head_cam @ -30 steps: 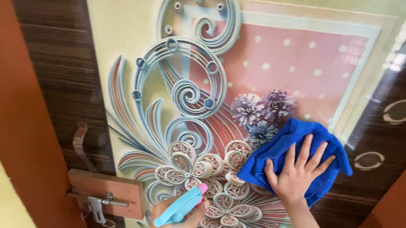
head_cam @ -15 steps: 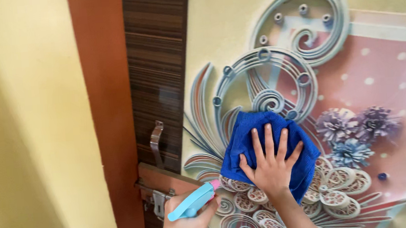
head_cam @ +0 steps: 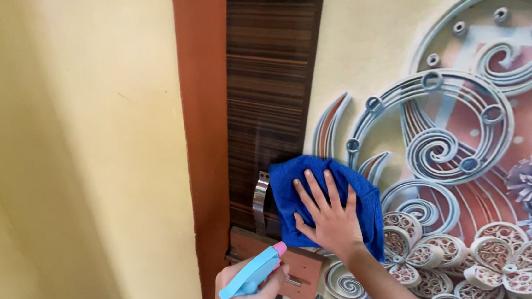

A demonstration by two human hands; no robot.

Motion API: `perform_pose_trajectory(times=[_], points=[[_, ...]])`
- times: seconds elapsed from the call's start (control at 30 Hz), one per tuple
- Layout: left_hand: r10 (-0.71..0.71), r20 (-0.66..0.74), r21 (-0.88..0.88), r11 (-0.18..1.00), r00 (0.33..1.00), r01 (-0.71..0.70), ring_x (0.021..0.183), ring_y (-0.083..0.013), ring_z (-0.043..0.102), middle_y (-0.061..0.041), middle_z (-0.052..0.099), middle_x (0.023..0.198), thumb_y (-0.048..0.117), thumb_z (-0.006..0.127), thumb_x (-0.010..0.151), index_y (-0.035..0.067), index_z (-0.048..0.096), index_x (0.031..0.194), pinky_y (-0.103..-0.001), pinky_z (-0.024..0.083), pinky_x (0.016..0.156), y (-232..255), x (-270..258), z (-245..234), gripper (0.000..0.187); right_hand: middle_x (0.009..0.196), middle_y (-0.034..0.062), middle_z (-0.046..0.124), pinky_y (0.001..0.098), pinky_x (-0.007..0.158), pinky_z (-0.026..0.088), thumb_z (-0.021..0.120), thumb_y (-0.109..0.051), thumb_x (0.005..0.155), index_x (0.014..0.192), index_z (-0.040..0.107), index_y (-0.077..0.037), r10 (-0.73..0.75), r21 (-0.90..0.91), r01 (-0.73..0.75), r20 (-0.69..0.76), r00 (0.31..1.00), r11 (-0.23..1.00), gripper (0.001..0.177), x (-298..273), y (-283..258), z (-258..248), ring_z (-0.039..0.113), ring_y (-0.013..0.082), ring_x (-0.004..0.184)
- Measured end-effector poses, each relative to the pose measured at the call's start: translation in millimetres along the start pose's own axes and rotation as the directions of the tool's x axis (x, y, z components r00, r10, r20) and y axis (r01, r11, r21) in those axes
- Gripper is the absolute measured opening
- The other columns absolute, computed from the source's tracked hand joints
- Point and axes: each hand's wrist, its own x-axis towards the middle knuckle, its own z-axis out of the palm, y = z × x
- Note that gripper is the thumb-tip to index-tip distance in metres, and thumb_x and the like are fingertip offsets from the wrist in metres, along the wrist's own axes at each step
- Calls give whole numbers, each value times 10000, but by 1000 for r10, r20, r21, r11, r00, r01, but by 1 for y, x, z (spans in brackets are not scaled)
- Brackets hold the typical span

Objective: The person sprays a cleaning solution from a spray bottle and wipes a decorative glass door panel with a blue cloth. They then move to a round wooden dining table and wipe its surface with the same cloth and spray bottle.

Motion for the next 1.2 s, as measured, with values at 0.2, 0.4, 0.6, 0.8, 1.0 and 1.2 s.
perform_pose_trajectory(times=[0.2, 0.4, 0.6, 0.8, 1.0, 1.2], points=[[27, 4, 24, 999, 1000, -27, 633, -44, 671, -52, 799, 703, 81, 838, 738, -2, 847, 986, -232, 545, 587, -9, 11, -29, 261, 1665, 45, 322, 646, 1116, 231, 534, -557, 933, 1566, 435, -261, -38, -51, 40, 24, 999, 998, 705, 17, -21, 8, 274, 333, 1509], [-16, -33, 41, 999, 999, 17, 591, -78, 616, -76, 751, 654, 102, 889, 726, -42, 844, 885, -252, 500, 558, -16, 10, -47, 219, 1652, 23, 333, 657, 1123, 244, 538, -583, 929, 1559, 436, -291, 24, -97, -22, 19, 1000, 995, 702, 11, -33, 22, 285, 319, 1506], [-92, -60, 49, 994, 994, 95, 438, -77, 512, -69, 711, 574, 104, 888, 725, -40, 846, 889, -261, 384, 410, -10, 1, -42, 222, 1673, -11, 341, 532, 1103, 301, 516, -563, 997, 1588, 431, -310, -71, -69, 77, 83, 994, 995, 649, -35, -31, 23, 318, 265, 1514], [-135, -9, 38, 990, 991, 135, 324, -83, 439, -44, 719, 524, 168, 865, 735, 46, 844, 1014, -288, 310, 328, 8, -11, -27, 306, 1639, -24, 383, 538, 1105, 322, 512, -574, 992, 1552, 467, -315, -69, -84, 74, 64, 996, 994, 619, -78, 3, 11, 351, 251, 1483], [-242, -61, 138, 959, 968, 248, 325, -129, 416, -62, 587, 465, 213, 906, 753, 10, 854, 940, -320, 319, 339, 17, -28, 5, 281, 1613, -44, 428, 544, 1108, 309, 537, -598, 978, 1519, 517, -350, -28, -99, 33, 53, 998, 995, 595, -137, 47, -5, 379, 251, 1464], [-286, 13, 109, 953, 958, 283, 339, -141, 435, -88, 596, 484, 177, 878, 791, 10, 813, 952, -329, 333, 355, 19, -42, 41, 241, 1563, -41, 483, 599, 1110, 273, 577, -639, 913, 1469, 560, -359, 48, -121, -41, 49, 998, 992, 622, -212, 113, -20, 408, 279, 1426]])
